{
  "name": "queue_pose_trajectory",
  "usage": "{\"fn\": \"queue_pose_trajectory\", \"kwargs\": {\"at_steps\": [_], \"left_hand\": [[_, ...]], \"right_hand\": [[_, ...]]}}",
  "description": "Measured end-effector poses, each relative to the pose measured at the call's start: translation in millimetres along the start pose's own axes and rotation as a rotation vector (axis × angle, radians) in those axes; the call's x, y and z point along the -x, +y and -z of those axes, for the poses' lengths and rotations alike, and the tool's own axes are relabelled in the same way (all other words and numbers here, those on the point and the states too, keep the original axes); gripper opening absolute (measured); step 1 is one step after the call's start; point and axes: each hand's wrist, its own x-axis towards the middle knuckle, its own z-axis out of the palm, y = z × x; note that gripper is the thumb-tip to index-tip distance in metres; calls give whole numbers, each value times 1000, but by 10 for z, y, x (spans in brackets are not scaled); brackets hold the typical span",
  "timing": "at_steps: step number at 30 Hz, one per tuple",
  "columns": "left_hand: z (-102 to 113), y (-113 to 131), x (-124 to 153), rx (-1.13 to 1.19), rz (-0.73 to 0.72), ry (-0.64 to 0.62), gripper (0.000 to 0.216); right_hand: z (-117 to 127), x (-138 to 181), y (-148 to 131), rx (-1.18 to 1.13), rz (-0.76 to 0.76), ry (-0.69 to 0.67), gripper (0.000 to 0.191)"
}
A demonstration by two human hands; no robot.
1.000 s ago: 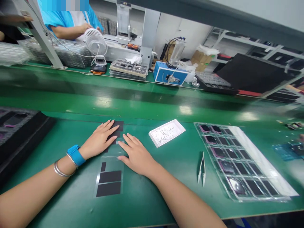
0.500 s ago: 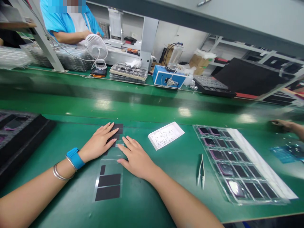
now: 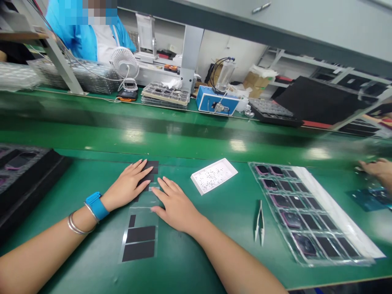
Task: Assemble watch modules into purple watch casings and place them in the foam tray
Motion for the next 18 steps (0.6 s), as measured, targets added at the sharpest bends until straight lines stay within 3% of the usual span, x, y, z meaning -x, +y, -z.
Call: {"fn": "queue_pose_trajectory", "kwargs": {"at_steps": [18], "left_hand": [[-7, -3, 1, -17, -7, 9, 46]], "right_hand": [[2, 3, 5, 1, 9, 5, 54]]}}
